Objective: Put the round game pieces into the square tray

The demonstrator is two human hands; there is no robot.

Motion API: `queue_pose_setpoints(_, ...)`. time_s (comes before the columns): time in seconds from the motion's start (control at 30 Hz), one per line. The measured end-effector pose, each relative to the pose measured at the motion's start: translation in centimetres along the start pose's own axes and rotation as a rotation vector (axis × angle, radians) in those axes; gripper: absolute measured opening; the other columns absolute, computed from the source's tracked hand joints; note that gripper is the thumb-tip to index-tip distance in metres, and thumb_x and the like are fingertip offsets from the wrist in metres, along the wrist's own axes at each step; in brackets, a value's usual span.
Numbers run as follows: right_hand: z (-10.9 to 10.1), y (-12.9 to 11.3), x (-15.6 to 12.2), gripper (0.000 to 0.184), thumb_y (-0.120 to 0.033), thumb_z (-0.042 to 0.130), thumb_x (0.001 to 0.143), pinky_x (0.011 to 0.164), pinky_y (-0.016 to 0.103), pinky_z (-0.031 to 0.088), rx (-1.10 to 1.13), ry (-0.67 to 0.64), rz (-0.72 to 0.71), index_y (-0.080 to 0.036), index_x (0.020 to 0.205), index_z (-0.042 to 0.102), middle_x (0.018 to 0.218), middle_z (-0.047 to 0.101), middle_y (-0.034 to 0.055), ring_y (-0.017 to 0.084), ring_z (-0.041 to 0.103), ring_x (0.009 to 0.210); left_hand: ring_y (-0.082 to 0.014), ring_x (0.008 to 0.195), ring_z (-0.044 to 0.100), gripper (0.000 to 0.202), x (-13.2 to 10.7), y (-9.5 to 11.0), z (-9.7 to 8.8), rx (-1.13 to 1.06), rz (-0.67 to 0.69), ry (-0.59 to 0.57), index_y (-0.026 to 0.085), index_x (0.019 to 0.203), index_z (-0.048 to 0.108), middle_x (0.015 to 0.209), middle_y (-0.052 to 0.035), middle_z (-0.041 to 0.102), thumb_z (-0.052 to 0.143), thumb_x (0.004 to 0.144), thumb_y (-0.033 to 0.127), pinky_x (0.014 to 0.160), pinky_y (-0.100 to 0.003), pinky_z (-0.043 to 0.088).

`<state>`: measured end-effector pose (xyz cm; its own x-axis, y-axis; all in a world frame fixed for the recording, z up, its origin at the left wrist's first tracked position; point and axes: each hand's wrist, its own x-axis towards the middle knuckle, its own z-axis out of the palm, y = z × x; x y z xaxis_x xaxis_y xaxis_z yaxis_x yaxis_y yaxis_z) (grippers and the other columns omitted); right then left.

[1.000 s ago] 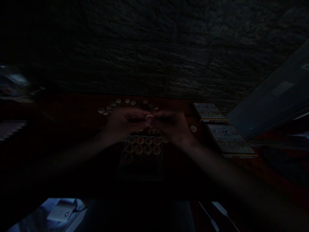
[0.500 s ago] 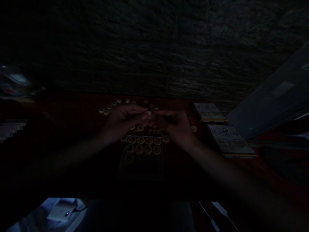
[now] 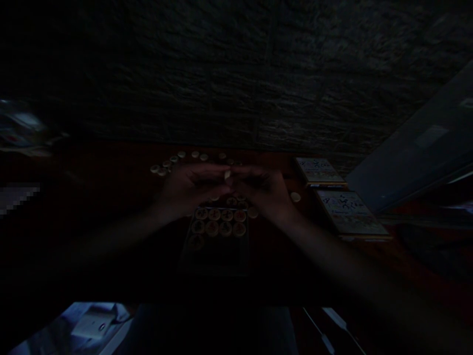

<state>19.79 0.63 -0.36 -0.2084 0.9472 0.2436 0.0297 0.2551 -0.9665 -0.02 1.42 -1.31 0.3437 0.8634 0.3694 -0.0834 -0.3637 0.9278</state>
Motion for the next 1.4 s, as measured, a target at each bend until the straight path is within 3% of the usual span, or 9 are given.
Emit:
queue_pose_setpoints(0.27,0.6,-0.49,-0.2,0.029,-0.036,0.092,0.07,0.068,0.023,0.061,0.278,-0.05,0.187,-0.022,0.093,0.082,0.088,0.08,0.0028,0.013,0.074,0.074,-0.019,0.09,0.075,0.032,-0.13,0.1,-0.3,0.272,0.194,0.06,0.021,0.112,0.079,0.1,-0.0059,0.08,0.085,0.081,0.028,0.082,-0.029,0.059)
queue_pose_setpoints(0.43,0.68,-0.72,-0.2,0.024,-0.037,0.091,0.072,0.068,0.02,0.06,0.338,-0.128,0.213,-0.021,0.086,0.082,0.083,0.079,0.0026,0.012,0.073,0.072,-0.0197,0.098,0.071,0.03,-0.01,0.31,-0.28,0.357,0.337,0.063,0.02,0.108,0.08,0.104,-0.0072,0.076,0.086,0.079,0.025,0.084,-0.029,0.057)
queue_pose_setpoints(0.63,0.65,-0.61,-0.19,0.026,-0.035,0.091,0.071,0.068,0.023,0.059,0.259,-0.086,0.189,-0.022,0.09,0.081,0.086,0.079,0.0022,0.012,0.071,0.072,-0.0189,0.096,0.07,0.037,-0.12,0.08,-0.12,0.366,0.282,0.041,0.023,0.118,0.076,0.109,-0.0065,0.075,0.083,0.082,0.03,0.082,-0.03,0.056)
queue_pose_setpoints(0.83,0.46,-0.55,-0.23,0.025,-0.038,0.091,0.072,0.067,0.021,0.057,0.238,-0.123,0.189,-0.021,0.088,0.08,0.081,0.078,0.0014,0.011,0.071,0.07,-0.0195,0.1,0.068,0.028,-0.11,0.11,-0.44,0.45,0.347,0.038,0.024,0.11,0.079,0.109,-0.006,0.075,0.083,0.083,0.025,0.087,-0.031,0.054)
queue_pose_setpoints(0.97,0.45,-0.71,-0.28,0.028,-0.045,0.088,0.073,0.065,0.022,0.058,0.221,-0.137,0.194,-0.02,0.084,0.081,0.08,0.077,0.0033,0.012,0.07,0.068,-0.0165,0.084,0.066,0.034,-0.22,0.15,-0.29,0.448,0.288,0.054,0.023,0.116,0.077,0.095,-0.0037,0.074,0.083,0.082,0.026,0.074,-0.027,0.053)
queue_pose_setpoints(1.1,0.35,-0.6,-0.25,0.03,-0.042,0.09,0.071,0.06,0.021,0.055,0.207,-0.105,0.205,-0.02,0.088,0.081,0.078,0.077,0.0024,0.011,0.068,0.064,-0.0136,0.071,0.064,0.036,-0.29,0.21,-0.02,0.428,0.187,0.018,0.022,0.118,0.076,0.081,-0.0007,0.073,0.082,0.083,0.031,0.064,-0.024,0.05)
queue_pose_setpoints(1.27,0.22,-0.49,-0.19,0.029,-0.042,0.09,0.071,0.065,0.022,0.055,0.202,-0.114,0.198,-0.022,0.09,0.082,0.081,0.077,0.0023,0.012,0.069,0.069,-0.0139,0.075,0.07,0.035,-0.38,0.22,0.02,0.363,0.16,-0.006,0.02,0.119,0.074,0.086,-0.0017,0.078,0.079,0.086,0.03,0.069,-0.023,0.054)
queue_pose_setpoints(1.4,0.25,-0.64,-0.24,0.029,-0.048,0.087,0.075,0.06,0.023,0.053,0.141,-0.104,0.199,-0.021,0.085,0.082,0.075,0.075,0.0024,0.013,0.066,0.064,-0.0148,0.077,0.072,0.034,-0.55,0.34,0.19,0.348,0.152,0.015,0.021,0.118,0.075,0.089,-0.0021,0.079,0.079,0.085,0.026,0.072,-0.024,0.056)
